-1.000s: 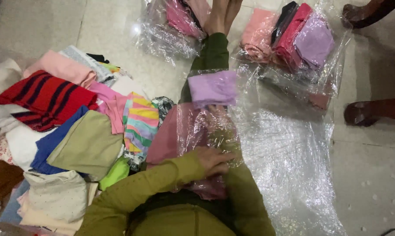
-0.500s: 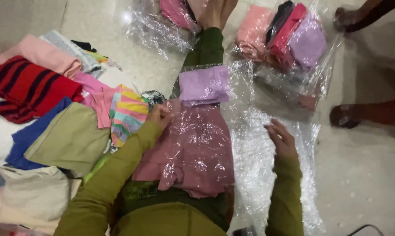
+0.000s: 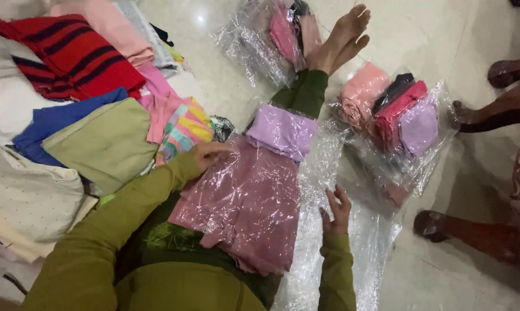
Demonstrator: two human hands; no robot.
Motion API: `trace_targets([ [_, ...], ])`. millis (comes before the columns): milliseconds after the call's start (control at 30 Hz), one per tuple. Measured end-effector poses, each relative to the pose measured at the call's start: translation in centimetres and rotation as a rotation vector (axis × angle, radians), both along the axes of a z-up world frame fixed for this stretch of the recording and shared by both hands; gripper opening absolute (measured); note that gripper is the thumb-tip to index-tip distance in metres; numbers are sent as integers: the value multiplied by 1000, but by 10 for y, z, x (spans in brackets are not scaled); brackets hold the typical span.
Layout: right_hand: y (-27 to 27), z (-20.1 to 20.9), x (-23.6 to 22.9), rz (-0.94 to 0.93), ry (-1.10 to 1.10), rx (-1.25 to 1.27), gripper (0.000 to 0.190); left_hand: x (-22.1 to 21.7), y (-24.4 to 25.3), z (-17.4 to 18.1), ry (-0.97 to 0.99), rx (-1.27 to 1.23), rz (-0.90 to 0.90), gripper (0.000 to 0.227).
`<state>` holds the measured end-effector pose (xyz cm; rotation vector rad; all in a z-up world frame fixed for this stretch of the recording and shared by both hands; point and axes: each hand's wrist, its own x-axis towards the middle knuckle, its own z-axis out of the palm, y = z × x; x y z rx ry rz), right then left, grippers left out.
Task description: Folding various clothing items and placing them into individual plastic bags for packaging.
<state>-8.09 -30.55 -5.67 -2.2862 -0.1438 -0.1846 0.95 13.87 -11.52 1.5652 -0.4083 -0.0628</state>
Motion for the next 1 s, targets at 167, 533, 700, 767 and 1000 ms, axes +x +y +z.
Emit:
trace_targets([
  [167, 2, 25, 23, 204, -302, -239, 56, 10, -2, -77, -50, 84, -2, 32],
  [533, -40, 164, 137, -312, -81, 133, 24, 189, -78, 217, -160, 105, 170, 20],
  [700, -7, 141, 62, -753, 150, 98, 27, 123, -56, 218, -30, 205, 120, 18],
  [767, -28, 72, 4, -298, 130, 709, 47, 78, -34, 197, -11, 263, 25, 31],
  [1000, 29, -24, -91, -498, 673, 903, 54, -31, 15, -3, 760, 470, 170, 27],
])
